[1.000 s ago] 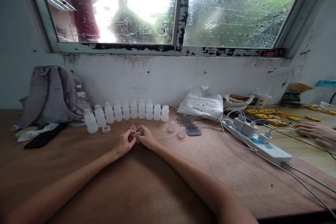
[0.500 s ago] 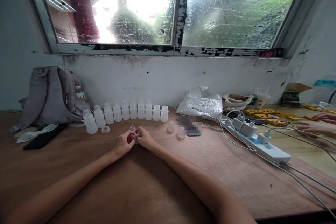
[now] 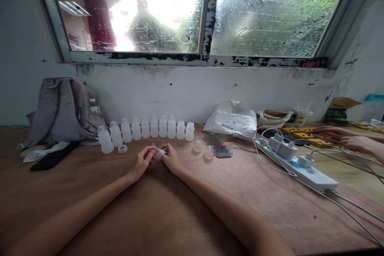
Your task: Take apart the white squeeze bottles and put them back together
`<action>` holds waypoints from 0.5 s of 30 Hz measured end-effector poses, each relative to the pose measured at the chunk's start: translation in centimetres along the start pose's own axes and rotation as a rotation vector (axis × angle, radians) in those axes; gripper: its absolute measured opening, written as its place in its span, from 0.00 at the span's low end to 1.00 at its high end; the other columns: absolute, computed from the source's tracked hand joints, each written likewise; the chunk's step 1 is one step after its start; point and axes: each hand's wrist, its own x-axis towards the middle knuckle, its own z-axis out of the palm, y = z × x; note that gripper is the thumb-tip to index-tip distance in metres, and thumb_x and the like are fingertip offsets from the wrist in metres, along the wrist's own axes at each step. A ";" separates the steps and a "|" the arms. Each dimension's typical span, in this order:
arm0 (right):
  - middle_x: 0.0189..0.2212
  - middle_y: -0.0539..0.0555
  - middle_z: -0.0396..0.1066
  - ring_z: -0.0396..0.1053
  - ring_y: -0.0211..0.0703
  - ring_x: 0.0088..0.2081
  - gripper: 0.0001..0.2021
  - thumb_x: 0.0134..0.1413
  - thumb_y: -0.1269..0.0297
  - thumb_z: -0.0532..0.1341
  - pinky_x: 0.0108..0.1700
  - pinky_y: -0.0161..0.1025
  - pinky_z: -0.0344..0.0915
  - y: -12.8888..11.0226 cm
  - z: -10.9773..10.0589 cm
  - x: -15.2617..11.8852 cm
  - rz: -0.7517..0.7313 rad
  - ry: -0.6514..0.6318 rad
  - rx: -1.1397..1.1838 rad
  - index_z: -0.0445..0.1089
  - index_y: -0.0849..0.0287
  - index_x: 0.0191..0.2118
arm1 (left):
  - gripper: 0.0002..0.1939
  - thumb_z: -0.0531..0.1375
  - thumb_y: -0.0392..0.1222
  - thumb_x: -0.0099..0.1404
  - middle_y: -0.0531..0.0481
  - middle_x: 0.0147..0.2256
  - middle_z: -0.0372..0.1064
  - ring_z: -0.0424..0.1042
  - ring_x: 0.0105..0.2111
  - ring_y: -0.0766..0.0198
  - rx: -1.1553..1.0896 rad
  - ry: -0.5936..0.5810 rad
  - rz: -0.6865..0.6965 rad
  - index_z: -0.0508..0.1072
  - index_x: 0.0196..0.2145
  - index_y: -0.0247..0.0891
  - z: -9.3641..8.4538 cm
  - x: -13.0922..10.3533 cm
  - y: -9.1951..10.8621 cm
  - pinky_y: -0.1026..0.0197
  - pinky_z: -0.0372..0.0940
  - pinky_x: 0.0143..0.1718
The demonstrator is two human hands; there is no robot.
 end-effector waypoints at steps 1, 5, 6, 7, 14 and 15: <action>0.21 0.45 0.61 0.56 0.31 0.17 0.07 0.40 0.71 0.52 0.17 0.28 0.53 0.0 0.0 0.0 0.004 -0.006 0.016 0.58 0.58 0.31 | 0.16 0.51 0.51 0.58 0.47 0.35 0.66 0.68 0.28 0.66 -0.063 0.020 -0.044 0.63 0.38 0.37 0.0 0.1 -0.3 0.67 0.63 0.20; 0.18 0.44 0.60 0.55 0.30 0.17 0.05 0.42 0.69 0.53 0.18 0.27 0.52 -0.4 0.1 -0.2 -0.055 -0.063 0.009 0.60 0.59 0.30 | 0.22 0.58 0.51 0.52 0.46 0.38 0.64 0.68 0.31 0.65 -0.201 0.068 -0.156 0.59 0.40 0.37 0.0 0.6 -1.2 0.68 0.64 0.21; 0.18 0.44 0.60 0.56 0.30 0.17 0.04 0.43 0.69 0.54 0.19 0.28 0.53 -0.5 0.1 -0.3 -0.068 -0.085 0.000 0.60 0.59 0.30 | 0.21 0.58 0.51 0.52 0.46 0.38 0.64 0.68 0.31 0.65 -0.213 0.040 -0.163 0.60 0.39 0.36 0.0 0.7 -1.3 0.67 0.64 0.22; 0.17 0.44 0.60 0.56 0.31 0.17 0.04 0.44 0.69 0.53 0.20 0.28 0.53 -0.6 0.0 -0.3 -0.077 -0.105 -0.009 0.61 0.59 0.30 | 0.19 0.58 0.51 0.52 0.47 0.36 0.64 0.68 0.31 0.65 -0.216 0.002 -0.163 0.62 0.37 0.35 -0.1 0.8 -1.3 0.67 0.64 0.23; 0.20 0.48 0.65 0.60 0.33 0.21 0.05 0.47 0.66 0.54 0.23 0.29 0.56 -0.5 0.3 -0.1 -0.087 -0.139 -0.094 0.65 0.61 0.29 | 0.15 0.58 0.49 0.53 0.51 0.28 0.66 0.66 0.28 0.67 -0.250 -0.064 -0.158 0.66 0.31 0.34 -0.3 0.8 -1.1 0.68 0.62 0.24; 0.20 0.48 0.65 0.61 0.33 0.22 0.06 0.47 0.66 0.54 0.23 0.29 0.56 -0.4 0.3 0.1 -0.088 -0.149 -0.109 0.65 0.62 0.29 | 0.15 0.58 0.49 0.52 0.51 0.28 0.65 0.65 0.28 0.67 -0.260 -0.054 -0.169 0.66 0.31 0.34 -0.4 0.8 -1.1 0.68 0.62 0.25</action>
